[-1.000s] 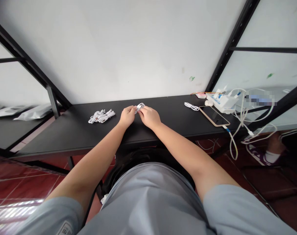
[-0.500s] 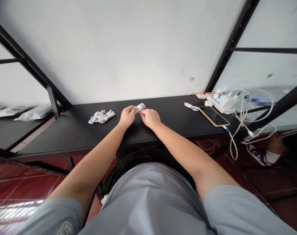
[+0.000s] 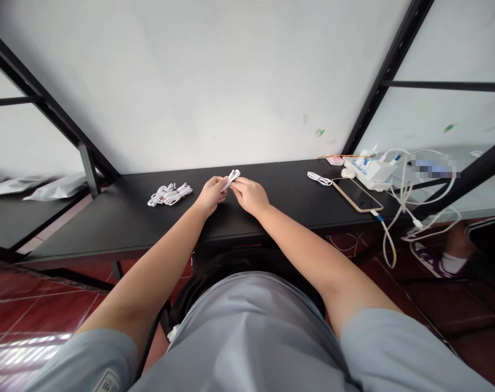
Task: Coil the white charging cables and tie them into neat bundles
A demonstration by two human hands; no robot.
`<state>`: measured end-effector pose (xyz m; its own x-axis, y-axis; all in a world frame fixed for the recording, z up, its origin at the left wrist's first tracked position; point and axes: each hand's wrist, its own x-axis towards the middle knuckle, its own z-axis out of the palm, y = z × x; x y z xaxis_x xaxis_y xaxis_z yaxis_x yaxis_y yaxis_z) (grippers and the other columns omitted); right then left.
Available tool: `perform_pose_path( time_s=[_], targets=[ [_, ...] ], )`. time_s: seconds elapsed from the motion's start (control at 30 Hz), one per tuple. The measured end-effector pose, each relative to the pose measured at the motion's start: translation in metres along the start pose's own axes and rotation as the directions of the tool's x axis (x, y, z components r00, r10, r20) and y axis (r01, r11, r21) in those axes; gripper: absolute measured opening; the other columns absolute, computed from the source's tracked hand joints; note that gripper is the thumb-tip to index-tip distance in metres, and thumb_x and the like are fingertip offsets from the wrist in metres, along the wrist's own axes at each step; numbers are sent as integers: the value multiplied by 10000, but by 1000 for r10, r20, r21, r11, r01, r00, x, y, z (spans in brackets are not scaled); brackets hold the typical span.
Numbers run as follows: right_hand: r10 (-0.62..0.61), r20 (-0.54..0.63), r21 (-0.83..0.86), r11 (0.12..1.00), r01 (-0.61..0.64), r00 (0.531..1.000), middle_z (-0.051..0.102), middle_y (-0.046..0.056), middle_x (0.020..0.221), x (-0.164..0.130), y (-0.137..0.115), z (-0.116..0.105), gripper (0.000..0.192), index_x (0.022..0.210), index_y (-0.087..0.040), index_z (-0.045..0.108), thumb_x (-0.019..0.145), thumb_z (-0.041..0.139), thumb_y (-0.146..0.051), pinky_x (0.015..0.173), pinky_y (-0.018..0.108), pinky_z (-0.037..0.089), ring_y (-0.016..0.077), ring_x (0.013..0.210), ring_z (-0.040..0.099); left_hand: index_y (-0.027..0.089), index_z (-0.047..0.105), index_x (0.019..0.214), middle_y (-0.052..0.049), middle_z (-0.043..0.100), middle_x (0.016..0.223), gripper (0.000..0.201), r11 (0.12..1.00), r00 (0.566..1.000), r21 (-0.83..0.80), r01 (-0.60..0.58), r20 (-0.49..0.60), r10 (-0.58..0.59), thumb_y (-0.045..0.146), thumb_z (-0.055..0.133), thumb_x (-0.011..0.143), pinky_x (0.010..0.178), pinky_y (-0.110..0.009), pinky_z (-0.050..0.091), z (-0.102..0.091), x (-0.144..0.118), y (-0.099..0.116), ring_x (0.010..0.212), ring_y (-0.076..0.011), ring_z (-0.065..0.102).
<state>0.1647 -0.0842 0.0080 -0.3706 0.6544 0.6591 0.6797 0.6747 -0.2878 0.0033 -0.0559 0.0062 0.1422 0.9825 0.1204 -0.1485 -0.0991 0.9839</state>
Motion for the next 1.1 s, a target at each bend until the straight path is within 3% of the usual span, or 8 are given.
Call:
perform_pose_path(
  time_s=[0.13, 0.3, 0.63, 0.93, 1.1],
  targets=[
    [9, 14, -9, 1000, -9, 1000, 711, 66, 1187, 0, -1, 1, 310, 1109, -231, 744, 1020, 450, -274, 875, 316, 471, 221, 1060, 647, 232, 419, 887, 83, 471, 559, 277, 999, 999, 0, -47, -5, 47, 378, 654, 865, 409, -177, 172, 0, -1, 1, 414, -53, 321],
    [11, 3, -11, 1000, -11, 1000, 715, 72, 1164, 0, -1, 0, 306, 1067, -223, 750, 1019, 454, -280, 857, 309, 466, 218, 1036, 649, 211, 472, 863, 64, 493, 558, 240, 989, 994, 108, -104, -11, 106, 382, 639, 869, 435, -178, 236, -2, -1, 0, 444, -57, 369],
    [24, 12, -29, 999, -23, 1000, 715, 71, 1140, 0, 0, 3, 287, 1057, -230, 740, 1011, 459, -265, 828, 305, 462, 219, 1004, 650, 229, 533, 1018, 43, 553, 591, 263, 945, 974, 258, -200, -55, 222, 401, 647, 855, 467, -202, 310, -3, 1, -5, 483, -96, 474],
    [27, 12, -21, 999, -27, 1000, 713, 64, 1155, 0, 2, 4, 279, 1052, -232, 743, 1005, 470, -265, 851, 313, 473, 222, 1024, 652, 208, 628, 948, 19, 586, 592, 237, 913, 974, 362, -187, -51, 220, 433, 606, 876, 486, -227, 333, -4, 1, -6, 473, -102, 459],
    [47, 13, -38, 998, -46, 999, 714, 69, 1136, -1, 2, 5, 283, 1051, -233, 744, 1009, 469, -286, 838, 315, 474, 224, 1012, 651, 193, 665, 861, 4, 599, 607, 266, 853, 960, 471, -226, -44, 278, 435, 563, 904, 575, -250, 390, -4, 0, -5, 561, -128, 527]
  ],
)
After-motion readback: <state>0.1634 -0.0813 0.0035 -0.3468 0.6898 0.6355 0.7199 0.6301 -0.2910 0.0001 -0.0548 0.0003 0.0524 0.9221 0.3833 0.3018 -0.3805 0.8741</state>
